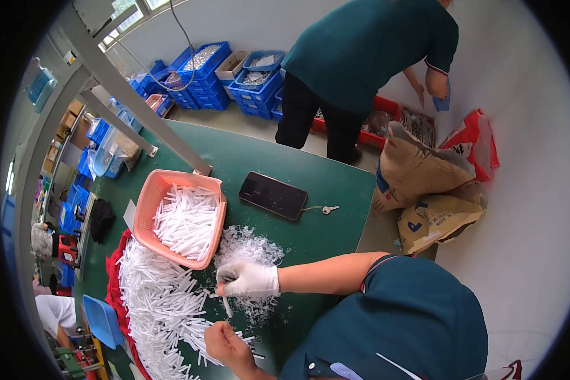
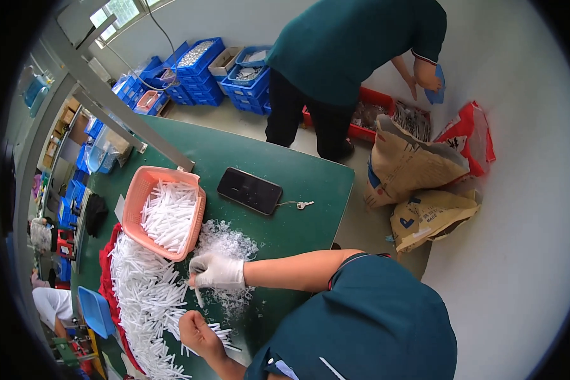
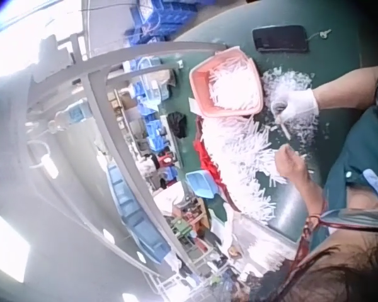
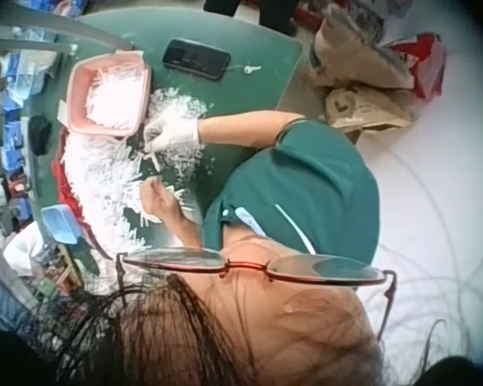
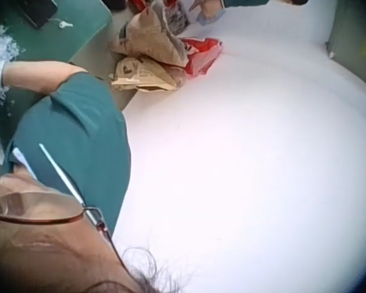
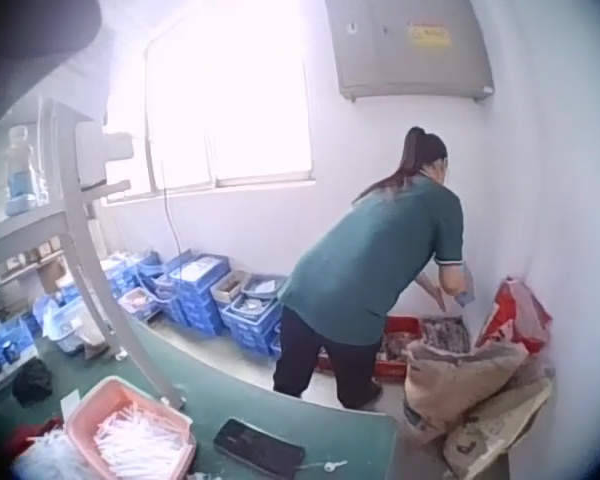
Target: The person trims white plastic tubes by shaving them with a handheld cutter and places the trimmed tubes into a basket.
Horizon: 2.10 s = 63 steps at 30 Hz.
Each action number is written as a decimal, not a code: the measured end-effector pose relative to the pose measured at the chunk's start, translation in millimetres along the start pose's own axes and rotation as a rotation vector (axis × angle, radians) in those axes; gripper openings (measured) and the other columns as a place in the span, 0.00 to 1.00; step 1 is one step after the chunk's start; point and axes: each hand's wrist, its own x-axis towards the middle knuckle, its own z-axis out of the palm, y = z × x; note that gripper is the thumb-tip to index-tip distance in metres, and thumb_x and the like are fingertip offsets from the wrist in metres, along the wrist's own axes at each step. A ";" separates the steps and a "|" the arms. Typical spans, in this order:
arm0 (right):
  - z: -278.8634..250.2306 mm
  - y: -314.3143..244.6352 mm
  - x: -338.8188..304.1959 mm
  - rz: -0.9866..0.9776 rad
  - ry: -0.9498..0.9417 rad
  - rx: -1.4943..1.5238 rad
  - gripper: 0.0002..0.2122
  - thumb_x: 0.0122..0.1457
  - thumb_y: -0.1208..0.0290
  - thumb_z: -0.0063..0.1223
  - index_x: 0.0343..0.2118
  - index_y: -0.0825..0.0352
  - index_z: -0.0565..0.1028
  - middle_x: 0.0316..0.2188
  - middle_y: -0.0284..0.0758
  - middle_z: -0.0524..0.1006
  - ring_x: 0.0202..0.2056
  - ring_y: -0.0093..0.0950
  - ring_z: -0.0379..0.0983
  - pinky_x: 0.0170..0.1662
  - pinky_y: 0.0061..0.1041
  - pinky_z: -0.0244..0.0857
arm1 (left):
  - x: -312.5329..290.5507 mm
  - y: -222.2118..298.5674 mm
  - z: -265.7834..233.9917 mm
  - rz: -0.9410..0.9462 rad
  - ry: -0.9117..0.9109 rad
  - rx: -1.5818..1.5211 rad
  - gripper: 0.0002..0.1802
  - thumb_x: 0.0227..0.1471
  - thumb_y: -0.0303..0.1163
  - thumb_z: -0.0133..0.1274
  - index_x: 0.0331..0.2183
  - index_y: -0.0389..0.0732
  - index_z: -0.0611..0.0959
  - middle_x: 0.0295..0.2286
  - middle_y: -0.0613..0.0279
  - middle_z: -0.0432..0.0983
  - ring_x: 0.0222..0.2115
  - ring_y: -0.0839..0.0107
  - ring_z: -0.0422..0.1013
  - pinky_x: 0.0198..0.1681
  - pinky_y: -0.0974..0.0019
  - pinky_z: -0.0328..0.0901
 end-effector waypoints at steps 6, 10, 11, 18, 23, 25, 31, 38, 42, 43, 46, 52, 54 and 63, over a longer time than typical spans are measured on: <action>2.0 -3.9 7.9 0.019 0.001 0.109 0.10 0.52 0.68 0.57 0.27 0.70 0.71 0.21 0.27 0.70 0.26 0.15 0.63 0.30 0.18 0.60 | -17.5 -10.7 -14.4 -0.368 0.010 -0.160 0.08 0.51 0.25 0.47 0.23 0.34 0.75 0.17 0.59 0.68 0.19 0.71 0.63 0.23 0.68 0.58; 12.0 4.9 -16.8 -0.166 0.169 0.015 0.04 0.53 0.77 0.54 0.30 0.69 0.72 0.18 0.28 0.70 0.21 0.14 0.62 0.24 0.18 0.59 | -16.3 0.3 10.9 -0.475 -0.365 -0.485 0.14 0.53 0.36 0.49 0.26 0.35 0.79 0.21 0.55 0.73 0.23 0.64 0.70 0.28 0.66 0.64; 14.6 -5.0 -22.0 -0.332 0.174 -0.230 0.05 0.51 0.79 0.55 0.31 0.69 0.72 0.18 0.31 0.72 0.19 0.18 0.66 0.23 0.19 0.61 | -18.4 3.4 23.6 -0.438 -0.303 -0.660 0.15 0.54 0.38 0.49 0.32 0.34 0.79 0.24 0.59 0.75 0.25 0.67 0.70 0.31 0.68 0.64; 32.0 -12.9 -26.2 -0.793 -0.079 -0.670 0.11 0.45 0.76 0.59 0.32 0.64 0.70 0.15 0.35 0.71 0.13 0.33 0.66 0.16 0.29 0.59 | -24.4 15.4 20.0 -0.978 0.084 -1.572 0.18 0.58 0.40 0.41 0.42 0.39 0.77 0.27 0.69 0.74 0.26 0.82 0.67 0.30 0.77 0.60; 38.8 -16.5 -23.9 -0.699 -0.228 -0.572 0.10 0.45 0.74 0.60 0.30 0.64 0.71 0.13 0.35 0.68 0.13 0.34 0.64 0.16 0.30 0.56 | -26.6 2.1 10.4 -0.921 0.156 -1.496 0.13 0.57 0.35 0.45 0.38 0.36 0.77 0.27 0.68 0.74 0.26 0.81 0.67 0.32 0.76 0.62; 36.5 -14.0 -27.1 -0.364 -0.127 -0.382 0.11 0.46 0.74 0.62 0.32 0.67 0.72 0.14 0.29 0.67 0.15 0.21 0.61 0.19 0.21 0.55 | -29.4 0.0 10.8 -0.826 0.088 -1.202 0.12 0.57 0.34 0.46 0.36 0.36 0.77 0.25 0.68 0.73 0.25 0.81 0.67 0.30 0.75 0.63; 31.5 5.6 -29.1 -0.011 -0.165 -0.110 0.07 0.49 0.79 0.58 0.29 0.71 0.72 0.20 0.29 0.71 0.20 0.14 0.62 0.24 0.13 0.57 | -32.3 13.1 24.0 -0.394 0.056 -0.446 0.10 0.52 0.29 0.52 0.35 0.33 0.77 0.24 0.59 0.75 0.23 0.76 0.69 0.28 0.72 0.65; 34.9 -11.3 -26.2 0.181 -0.144 -0.001 0.04 0.53 0.79 0.54 0.27 0.72 0.71 0.20 0.30 0.72 0.21 0.15 0.68 0.24 0.15 0.64 | -32.2 4.9 20.2 -0.765 -0.076 -1.118 0.09 0.55 0.25 0.47 0.39 0.36 0.76 0.30 0.65 0.75 0.26 0.80 0.70 0.31 0.76 0.65; 29.2 8.5 -18.5 0.167 -0.201 0.099 0.04 0.54 0.78 0.53 0.29 0.73 0.71 0.21 0.30 0.72 0.25 0.16 0.67 0.28 0.16 0.63 | -30.3 -0.7 8.9 -0.858 -0.112 -1.281 0.11 0.58 0.32 0.43 0.38 0.34 0.74 0.25 0.62 0.74 0.24 0.76 0.70 0.29 0.75 0.65; 26.6 5.7 -18.2 0.164 -0.175 0.087 0.04 0.54 0.78 0.53 0.29 0.73 0.71 0.21 0.30 0.72 0.25 0.16 0.67 0.28 0.16 0.63 | -29.4 -1.2 8.3 -0.848 -0.137 -1.295 0.11 0.58 0.32 0.43 0.38 0.34 0.74 0.25 0.62 0.74 0.24 0.76 0.70 0.29 0.75 0.65; 20.8 0.1 -17.3 0.154 -0.191 0.004 0.04 0.54 0.77 0.53 0.31 0.72 0.72 0.23 0.29 0.72 0.26 0.15 0.65 0.30 0.15 0.61 | -28.5 -1.0 7.4 -0.868 -0.145 -1.354 0.11 0.57 0.33 0.44 0.35 0.35 0.76 0.24 0.62 0.74 0.22 0.75 0.70 0.27 0.73 0.65; 17.1 -7.8 -13.7 0.262 -0.112 0.218 0.08 0.56 0.74 0.53 0.37 0.71 0.71 0.28 0.28 0.71 0.29 0.15 0.65 0.32 0.15 0.61 | -31.3 -0.5 7.5 -0.887 -0.129 -1.309 0.12 0.58 0.34 0.44 0.35 0.35 0.76 0.23 0.62 0.74 0.22 0.75 0.69 0.27 0.74 0.64; 22.1 -10.4 -15.5 0.248 -0.198 0.206 0.08 0.56 0.74 0.52 0.36 0.72 0.71 0.27 0.30 0.71 0.29 0.16 0.66 0.33 0.17 0.62 | -30.8 0.5 9.4 -0.876 -0.135 -1.296 0.11 0.57 0.33 0.45 0.35 0.35 0.76 0.23 0.62 0.74 0.22 0.75 0.70 0.27 0.74 0.64; 21.2 10.2 -20.3 0.044 -0.143 -0.068 0.05 0.54 0.75 0.54 0.31 0.70 0.71 0.21 0.27 0.70 0.23 0.15 0.63 0.25 0.16 0.59 | -36.5 0.2 13.8 -0.804 -0.018 -0.778 0.07 0.51 0.26 0.53 0.33 0.34 0.77 0.23 0.63 0.76 0.23 0.78 0.71 0.27 0.76 0.65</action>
